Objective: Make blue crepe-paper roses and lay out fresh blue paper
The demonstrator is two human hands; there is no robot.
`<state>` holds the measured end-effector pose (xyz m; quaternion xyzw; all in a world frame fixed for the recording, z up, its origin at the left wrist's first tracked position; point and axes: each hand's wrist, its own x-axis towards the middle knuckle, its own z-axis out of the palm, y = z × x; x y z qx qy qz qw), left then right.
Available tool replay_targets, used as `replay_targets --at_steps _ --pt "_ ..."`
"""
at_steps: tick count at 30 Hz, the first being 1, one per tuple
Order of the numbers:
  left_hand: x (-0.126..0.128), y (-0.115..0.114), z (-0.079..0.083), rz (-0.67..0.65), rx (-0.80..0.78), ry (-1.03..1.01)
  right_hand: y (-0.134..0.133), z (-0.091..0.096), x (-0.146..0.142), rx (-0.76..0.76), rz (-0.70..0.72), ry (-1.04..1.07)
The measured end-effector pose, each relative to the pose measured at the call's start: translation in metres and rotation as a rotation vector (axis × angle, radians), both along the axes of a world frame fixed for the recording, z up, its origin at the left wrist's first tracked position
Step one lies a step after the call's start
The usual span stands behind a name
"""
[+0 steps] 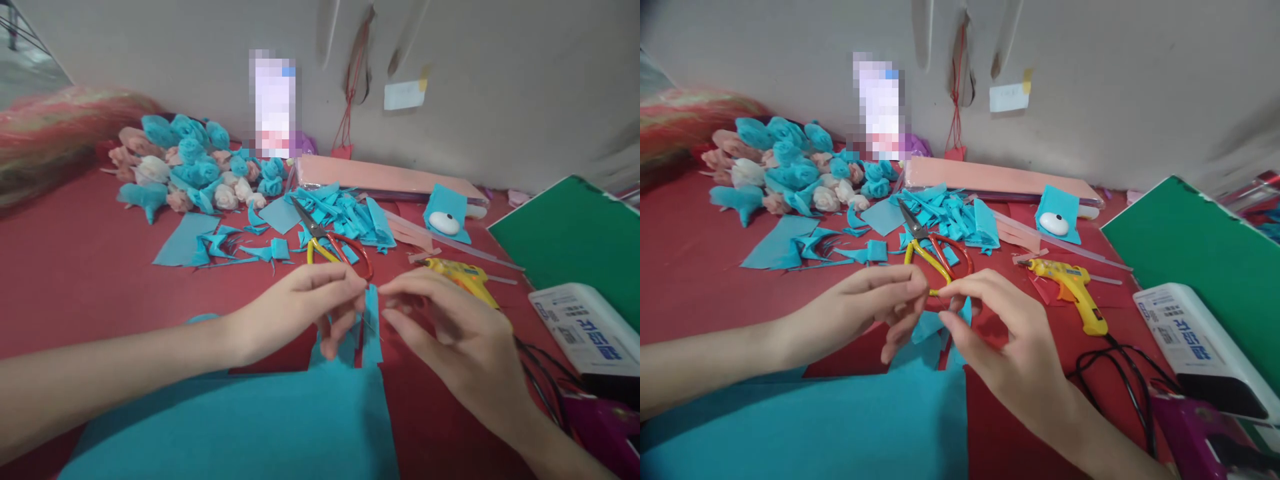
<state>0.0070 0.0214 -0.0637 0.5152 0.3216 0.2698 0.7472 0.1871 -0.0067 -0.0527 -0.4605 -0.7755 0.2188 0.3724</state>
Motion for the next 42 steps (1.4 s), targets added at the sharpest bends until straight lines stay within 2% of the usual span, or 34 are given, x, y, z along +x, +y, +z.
replay_targets --at_steps 4,9,20,27,32,35,39,42 --pt "0.002 -0.014 0.006 -0.104 -0.030 0.005 -0.016 0.015 -0.008 -0.130 0.043 0.218" --pt "0.002 -0.021 0.012 -0.160 -0.022 -0.005 -0.023 0.016 -0.015 -0.199 0.055 0.357" --pt "0.000 -0.028 0.004 -0.068 0.254 0.162 -0.021 0.009 -0.026 -0.150 -0.042 0.420" --pt "0.003 -0.029 0.008 -0.015 0.104 0.025 -0.020 0.014 -0.025 -0.210 -0.038 0.363" --pt "0.003 -0.027 0.010 -0.011 0.090 0.008 -0.020 0.015 -0.020 -0.314 0.002 0.407" --pt "0.003 -0.026 0.010 0.019 0.195 0.109 -0.017 0.015 -0.023 -0.347 -0.013 0.461" --pt "0.003 -0.026 0.011 0.089 0.470 0.229 -0.015 0.012 -0.030 -0.391 -0.096 0.520" --pt "0.002 -0.027 0.013 0.110 0.533 0.232 -0.017 0.013 -0.034 -0.323 -0.121 0.501"
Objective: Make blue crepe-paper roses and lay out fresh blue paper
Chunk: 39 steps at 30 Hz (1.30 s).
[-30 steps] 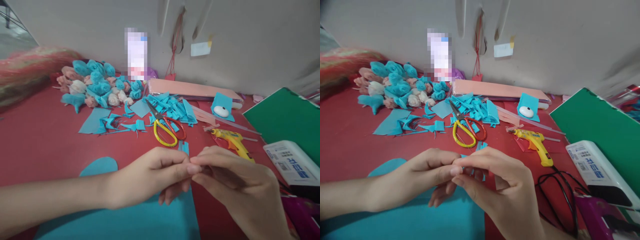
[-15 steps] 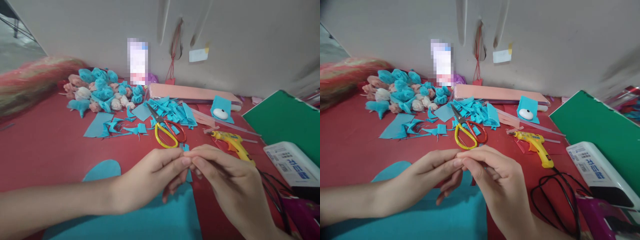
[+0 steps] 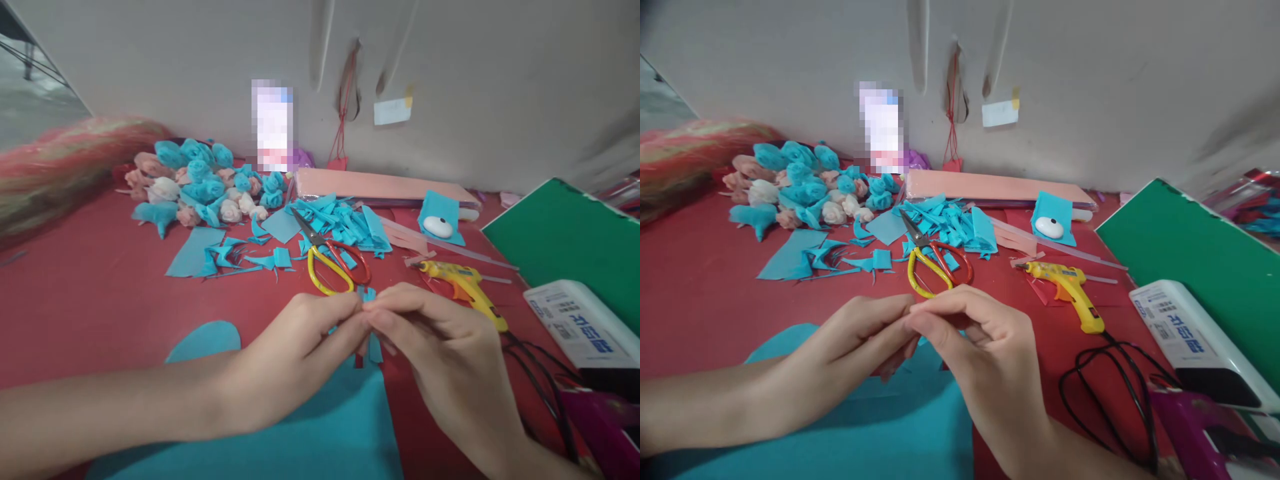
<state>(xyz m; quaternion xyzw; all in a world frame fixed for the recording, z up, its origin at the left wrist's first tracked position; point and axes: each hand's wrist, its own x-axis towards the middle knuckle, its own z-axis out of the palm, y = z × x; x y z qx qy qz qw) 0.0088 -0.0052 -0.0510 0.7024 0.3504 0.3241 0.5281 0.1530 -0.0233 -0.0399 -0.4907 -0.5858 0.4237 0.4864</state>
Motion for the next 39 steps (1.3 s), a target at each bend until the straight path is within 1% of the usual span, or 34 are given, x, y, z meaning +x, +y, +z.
replay_targets --at_steps 3,6,9,13,16,18,20,23,28,35,39 --pt "-0.001 -0.001 0.001 -0.016 -0.085 -0.029 -0.001 0.002 -0.003 0.101 -0.028 -0.051" --pt "-0.002 0.000 0.002 -0.031 -0.171 -0.055 0.005 0.001 -0.002 0.162 -0.095 -0.086" --pt "-0.003 0.001 0.003 -0.020 -0.229 -0.095 0.019 -0.004 0.001 0.170 -0.143 -0.088" --pt "-0.001 0.004 0.005 -0.008 -0.267 -0.152 0.039 -0.010 0.004 0.130 -0.053 -0.101" --pt "-0.001 0.006 0.006 0.013 -0.294 -0.175 0.042 -0.008 0.002 0.137 0.005 -0.121" --pt "-0.001 0.008 0.005 0.053 -0.293 -0.171 0.039 -0.005 -0.002 0.126 0.060 -0.117" --pt "-0.001 0.011 0.003 0.093 -0.289 -0.157 0.034 -0.002 -0.006 0.074 0.137 -0.081" --pt "-0.002 0.016 -0.002 0.107 -0.290 -0.163 0.029 -0.003 -0.011 0.000 0.206 -0.016" --pt "-0.003 0.020 -0.005 0.106 -0.269 -0.174 0.032 -0.006 -0.015 -0.009 0.147 0.001" --pt "-0.006 0.021 -0.004 0.085 -0.179 -0.150 0.032 -0.005 -0.021 -0.016 0.147 -0.003" --pt "-0.007 0.022 -0.005 0.085 -0.161 -0.137 0.031 -0.005 -0.023 -0.015 0.142 -0.014"
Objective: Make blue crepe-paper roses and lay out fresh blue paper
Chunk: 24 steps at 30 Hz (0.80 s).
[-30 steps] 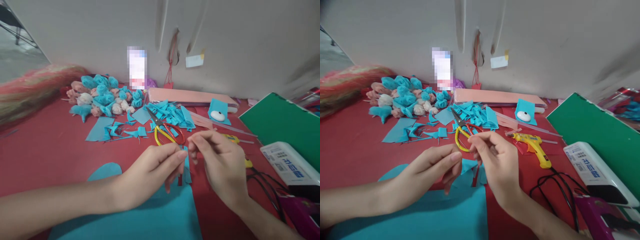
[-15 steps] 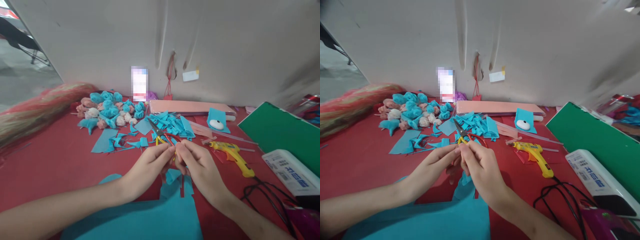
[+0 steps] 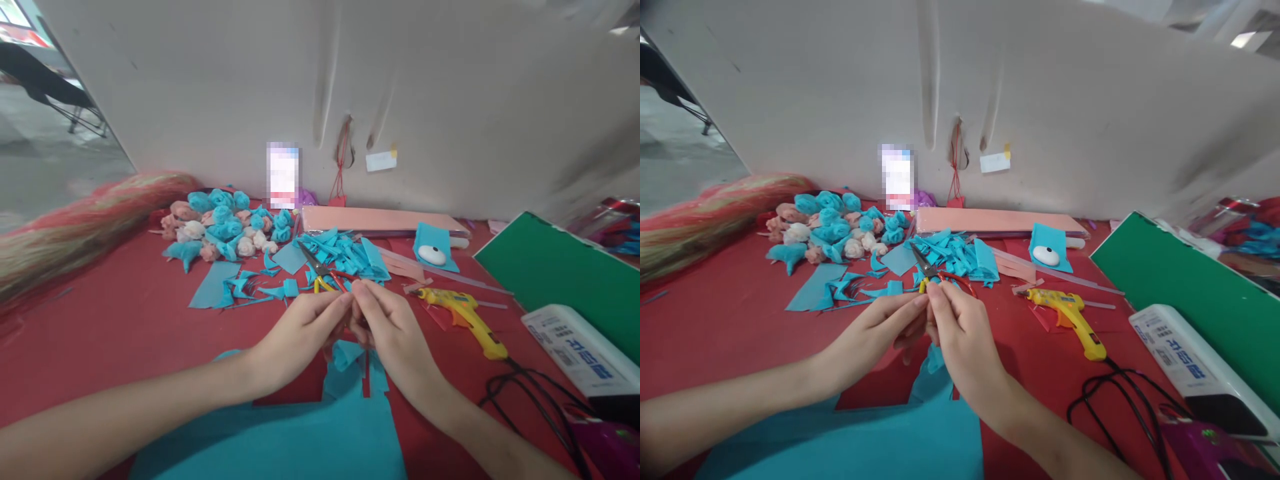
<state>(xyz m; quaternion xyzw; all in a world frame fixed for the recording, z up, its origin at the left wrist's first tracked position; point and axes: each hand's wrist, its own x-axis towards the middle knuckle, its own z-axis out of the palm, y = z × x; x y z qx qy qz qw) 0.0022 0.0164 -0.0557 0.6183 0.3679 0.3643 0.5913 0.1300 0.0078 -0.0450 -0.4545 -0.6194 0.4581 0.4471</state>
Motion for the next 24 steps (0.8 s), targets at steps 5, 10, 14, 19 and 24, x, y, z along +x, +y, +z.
replay_targets --at_steps 5,10,14,19,24 --pt "0.000 0.000 -0.001 0.018 0.007 0.022 0.000 -0.002 -0.001 0.048 -0.010 -0.054" --pt "-0.001 0.000 -0.001 0.061 0.022 0.041 0.003 -0.006 -0.004 0.154 -0.061 -0.134" --pt "-0.001 0.002 0.000 0.078 0.023 0.022 0.005 -0.009 -0.010 0.213 -0.107 -0.153" --pt "-0.002 0.005 0.000 0.099 0.036 -0.054 0.013 -0.009 -0.011 0.190 -0.131 -0.076" --pt "-0.003 0.006 0.001 0.108 0.027 -0.094 0.026 -0.009 0.000 0.127 -0.160 -0.018"
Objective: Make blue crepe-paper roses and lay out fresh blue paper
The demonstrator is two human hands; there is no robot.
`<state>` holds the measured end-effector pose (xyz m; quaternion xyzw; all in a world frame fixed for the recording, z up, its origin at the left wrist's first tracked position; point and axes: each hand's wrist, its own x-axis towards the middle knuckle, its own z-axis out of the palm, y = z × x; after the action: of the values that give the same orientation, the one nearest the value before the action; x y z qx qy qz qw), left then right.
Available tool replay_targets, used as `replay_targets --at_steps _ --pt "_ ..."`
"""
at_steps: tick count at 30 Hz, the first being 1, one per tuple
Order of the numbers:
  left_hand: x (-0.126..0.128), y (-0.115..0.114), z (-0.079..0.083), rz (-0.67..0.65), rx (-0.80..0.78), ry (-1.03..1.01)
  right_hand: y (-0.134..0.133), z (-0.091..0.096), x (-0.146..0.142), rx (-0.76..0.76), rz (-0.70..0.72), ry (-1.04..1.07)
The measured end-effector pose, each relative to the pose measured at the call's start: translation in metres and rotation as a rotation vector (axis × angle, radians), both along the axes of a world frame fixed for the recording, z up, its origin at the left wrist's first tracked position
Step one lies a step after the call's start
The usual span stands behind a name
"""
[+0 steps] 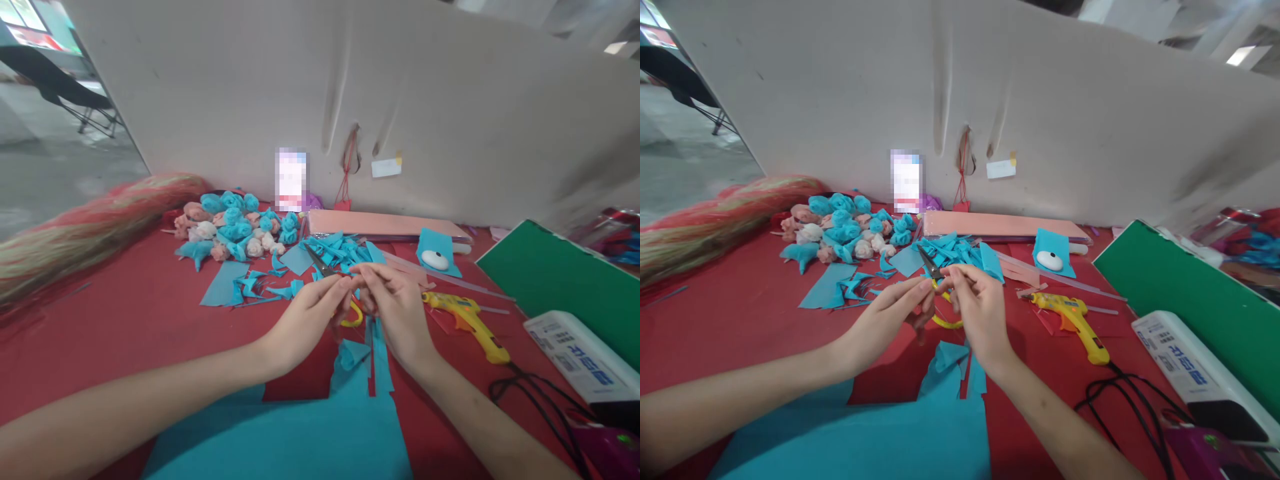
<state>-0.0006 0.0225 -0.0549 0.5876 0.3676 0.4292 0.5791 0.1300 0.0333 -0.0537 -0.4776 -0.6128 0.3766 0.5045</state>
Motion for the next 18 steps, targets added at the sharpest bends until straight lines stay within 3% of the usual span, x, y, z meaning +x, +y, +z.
replay_targets --at_steps 5,10,14,18 --pt "-0.003 0.004 0.009 0.028 0.006 -0.027 0.010 -0.008 0.009 -0.020 -0.005 -0.092" --pt "-0.008 0.010 0.013 0.067 0.019 -0.056 0.024 -0.024 0.008 0.068 0.009 -0.333" --pt "-0.008 0.012 0.010 0.073 0.014 -0.057 0.027 -0.025 0.011 0.123 0.190 -0.522" --pt "-0.007 0.013 0.006 0.068 0.008 -0.057 0.011 -0.015 0.031 0.129 0.421 -0.674"
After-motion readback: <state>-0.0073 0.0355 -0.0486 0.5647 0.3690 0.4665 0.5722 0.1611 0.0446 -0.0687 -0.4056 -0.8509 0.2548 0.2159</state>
